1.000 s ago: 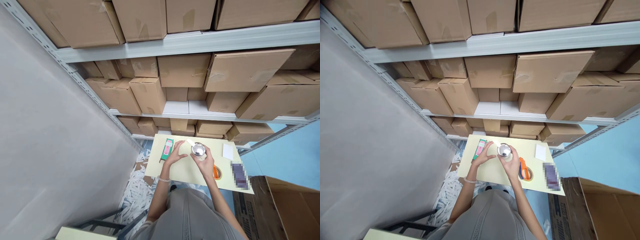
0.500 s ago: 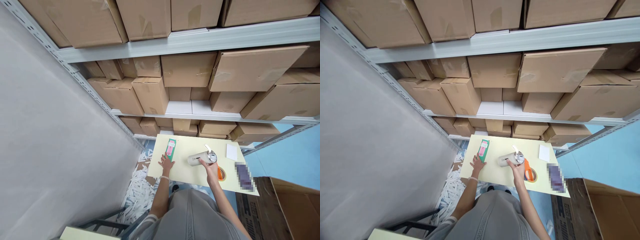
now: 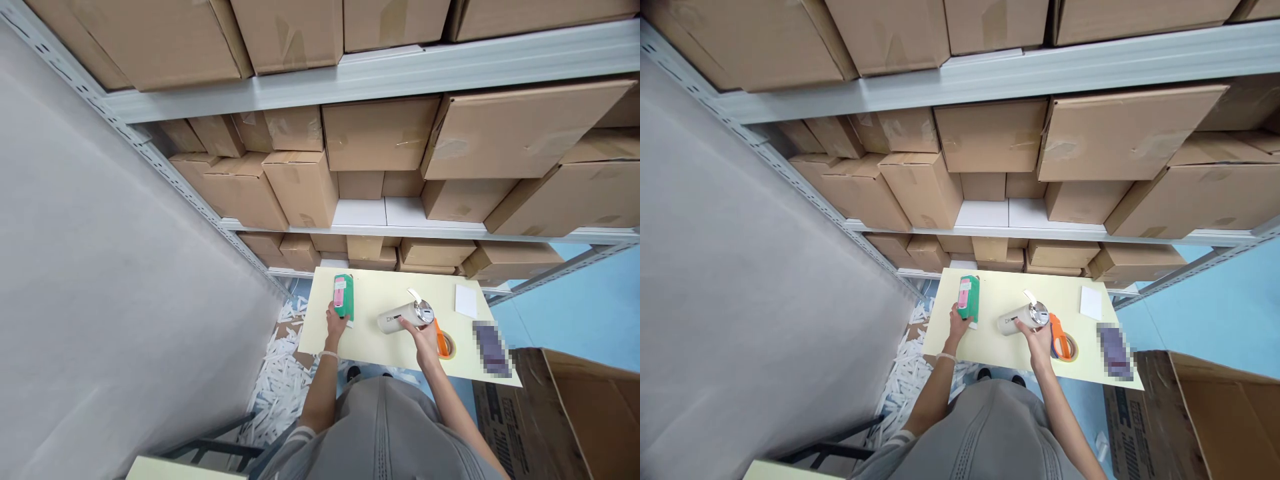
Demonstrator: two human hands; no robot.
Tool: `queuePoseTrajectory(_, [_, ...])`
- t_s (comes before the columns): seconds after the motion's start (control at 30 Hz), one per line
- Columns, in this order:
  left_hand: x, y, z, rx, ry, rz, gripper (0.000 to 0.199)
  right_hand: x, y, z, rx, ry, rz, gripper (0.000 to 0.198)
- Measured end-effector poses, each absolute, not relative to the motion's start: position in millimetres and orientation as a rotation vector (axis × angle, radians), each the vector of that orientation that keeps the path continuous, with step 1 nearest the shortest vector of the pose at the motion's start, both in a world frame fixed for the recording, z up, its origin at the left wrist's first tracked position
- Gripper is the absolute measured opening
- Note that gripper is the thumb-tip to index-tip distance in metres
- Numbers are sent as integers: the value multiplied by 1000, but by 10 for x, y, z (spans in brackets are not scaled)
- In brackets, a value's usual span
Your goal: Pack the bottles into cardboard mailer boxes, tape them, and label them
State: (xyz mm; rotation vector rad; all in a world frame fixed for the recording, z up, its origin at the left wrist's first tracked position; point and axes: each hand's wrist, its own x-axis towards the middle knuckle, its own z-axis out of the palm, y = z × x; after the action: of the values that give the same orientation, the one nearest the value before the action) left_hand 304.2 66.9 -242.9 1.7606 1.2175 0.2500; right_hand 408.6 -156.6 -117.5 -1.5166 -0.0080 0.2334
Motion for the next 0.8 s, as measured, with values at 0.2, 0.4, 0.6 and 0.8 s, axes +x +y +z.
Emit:
queuePoseTrajectory(0.2, [3106, 610, -2180, 1089, 969, 302, 94, 4109, -1538, -1177, -1505, -18, 262, 71])
queuePoseTrajectory(0.4, [3105, 557, -1953, 886, 834, 207, 81, 4114, -1557, -1136, -1500, -20, 260, 71])
queuePoseTrajectory(0.6, [3205, 544, -1822, 853, 736, 151, 78, 4107, -1598, -1116, -1499, 4, 248, 76])
queuePoseTrajectory(0.8, [3252, 484, -1650, 840, 681, 78, 74, 4111, -1643, -1055, -1496, -4, 231, 72])
